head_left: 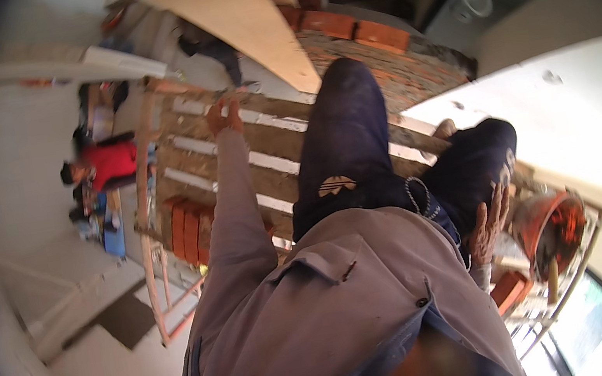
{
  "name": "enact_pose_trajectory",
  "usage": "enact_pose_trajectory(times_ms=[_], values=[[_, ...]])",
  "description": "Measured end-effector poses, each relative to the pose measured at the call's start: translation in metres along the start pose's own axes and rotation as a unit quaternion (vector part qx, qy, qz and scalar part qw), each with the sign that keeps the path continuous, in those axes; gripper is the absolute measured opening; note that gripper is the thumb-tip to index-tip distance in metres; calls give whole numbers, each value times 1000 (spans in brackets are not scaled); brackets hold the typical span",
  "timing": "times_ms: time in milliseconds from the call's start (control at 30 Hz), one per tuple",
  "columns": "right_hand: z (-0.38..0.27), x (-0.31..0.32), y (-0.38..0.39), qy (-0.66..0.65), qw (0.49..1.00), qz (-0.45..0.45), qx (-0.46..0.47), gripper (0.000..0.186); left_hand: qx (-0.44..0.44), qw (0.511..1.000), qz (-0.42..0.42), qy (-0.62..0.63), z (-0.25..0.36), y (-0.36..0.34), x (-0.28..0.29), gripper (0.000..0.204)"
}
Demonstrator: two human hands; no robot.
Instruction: The person applies mortar to a brick wall using a trowel and places bricks onto the mortar while working on a scaffold.
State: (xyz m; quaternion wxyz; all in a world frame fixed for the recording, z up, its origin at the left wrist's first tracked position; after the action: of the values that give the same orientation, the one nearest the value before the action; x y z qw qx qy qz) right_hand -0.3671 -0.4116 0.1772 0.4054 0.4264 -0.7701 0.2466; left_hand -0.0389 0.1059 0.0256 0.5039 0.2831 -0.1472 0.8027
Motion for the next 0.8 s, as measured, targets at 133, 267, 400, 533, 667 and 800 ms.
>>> enact_pose_trajectory(times_ms=[133,267,400,533,667,800], values=[[-4,-15,-15,43,999,3,13,58,108,991,28,-74,1,18,42,58],[-1,-17,-21,41,999,6,19,59,90,974,120,-171,-13,47,42,58],[3,-16,-24,64,997,0,35,58,45,950,173,-255,-39,63,20,60],[3,-16,-26,78,996,10,37,59,-55,947,207,-241,-29,79,2,63],[1,-17,-28,78,997,14,25,58,-68,945,214,-237,-19,80,2,62],[0,-18,-27,83,996,18,20,58,-50,940,216,-258,-30,77,3,61]])
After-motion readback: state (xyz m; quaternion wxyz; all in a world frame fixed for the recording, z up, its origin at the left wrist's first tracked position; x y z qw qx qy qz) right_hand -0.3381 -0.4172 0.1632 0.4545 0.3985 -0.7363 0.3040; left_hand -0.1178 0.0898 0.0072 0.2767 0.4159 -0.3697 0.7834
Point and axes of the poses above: each hand's wrist, its own y-axis away from the middle knuckle, its own x-axis out of the back of the hand, z = x × y, the point moved 1 cm from there along -y, towards the middle knuckle, and after that the axes turned 3 degrees about y, right-handed, at the moved point
